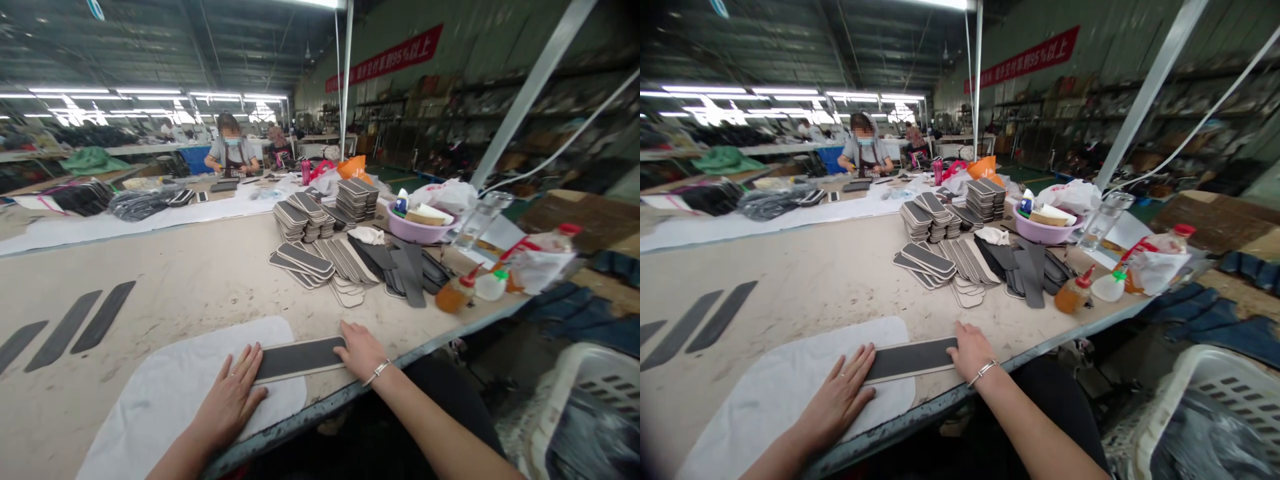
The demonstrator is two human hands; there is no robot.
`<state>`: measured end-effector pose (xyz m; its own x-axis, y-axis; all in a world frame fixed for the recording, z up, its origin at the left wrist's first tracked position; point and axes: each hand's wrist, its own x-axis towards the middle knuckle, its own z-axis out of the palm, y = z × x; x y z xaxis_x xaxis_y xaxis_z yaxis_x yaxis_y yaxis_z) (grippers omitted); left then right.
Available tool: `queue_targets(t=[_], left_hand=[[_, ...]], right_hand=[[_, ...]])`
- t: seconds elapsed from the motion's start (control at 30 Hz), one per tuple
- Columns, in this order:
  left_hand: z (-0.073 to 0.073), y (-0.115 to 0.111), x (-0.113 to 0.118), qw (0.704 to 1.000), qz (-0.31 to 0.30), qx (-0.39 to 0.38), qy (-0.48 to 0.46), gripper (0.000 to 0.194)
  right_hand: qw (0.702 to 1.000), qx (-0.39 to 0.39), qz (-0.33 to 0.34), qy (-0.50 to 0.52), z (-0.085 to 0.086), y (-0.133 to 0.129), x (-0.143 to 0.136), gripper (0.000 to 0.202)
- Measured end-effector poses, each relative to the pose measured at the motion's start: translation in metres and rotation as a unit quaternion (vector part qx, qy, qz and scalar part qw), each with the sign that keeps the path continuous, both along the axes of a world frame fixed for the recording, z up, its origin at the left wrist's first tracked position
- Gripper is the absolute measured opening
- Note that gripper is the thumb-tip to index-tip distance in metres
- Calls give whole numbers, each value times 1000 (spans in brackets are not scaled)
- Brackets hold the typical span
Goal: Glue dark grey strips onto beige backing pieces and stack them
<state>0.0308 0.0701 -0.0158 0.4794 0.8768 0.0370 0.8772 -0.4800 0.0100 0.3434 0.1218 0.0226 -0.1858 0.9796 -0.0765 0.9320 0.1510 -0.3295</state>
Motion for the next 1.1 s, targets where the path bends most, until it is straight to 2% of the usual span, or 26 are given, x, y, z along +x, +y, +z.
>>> queue_targets(t=[0.17, 0.3, 0.33, 0.4, 0.47, 0.53, 0.63, 0.77, 0.83, 0.9, 1.0, 1.1], left_hand=[[-1, 0, -3, 1000, -2, 17, 5, 66], [-4, -3, -5, 999, 15, 42, 4, 68], [-6, -4, -5, 998, 29, 56, -1, 70], [-8, -5, -5, 994, 68, 89, -16, 72], [-11, -7, -4, 986, 108, 122, -35, 74], [-14, -6, -4, 980, 124, 145, -50, 76], [-18, -4, -5, 980, 115, 154, -51, 76], [-23, 1, -10, 982, 95, 159, -35, 79], [-25, 2, -12, 983, 89, 160, -27, 79], [-26, 3, -13, 983, 88, 157, -19, 79], [-25, 2, -12, 985, 91, 148, -7, 79], [-24, 0, -10, 985, 92, 143, -2, 78]], right_hand=[[998, -47, -38, -4, -2, 11, -5, 54], [995, -81, 7, 56, -1, 15, 1, 17], [993, -83, 26, 74, 1, 16, 3, 14], [989, -54, 54, 127, 10, 20, 6, 22], [981, 13, 53, 184, 23, 30, 6, 24], [975, 78, 20, 208, 35, 50, 2, 25], [971, 117, -55, 202, 45, 95, -9, 32], [970, 135, -114, 166, 41, 149, -13, 40], [970, 152, -121, 146, 33, 161, -4, 47], [978, 159, -112, 79, 24, 162, 16, 59], [986, 129, -91, -54, 10, 155, 56, 70], [990, 93, -63, -90, 0, 150, 91, 68]])
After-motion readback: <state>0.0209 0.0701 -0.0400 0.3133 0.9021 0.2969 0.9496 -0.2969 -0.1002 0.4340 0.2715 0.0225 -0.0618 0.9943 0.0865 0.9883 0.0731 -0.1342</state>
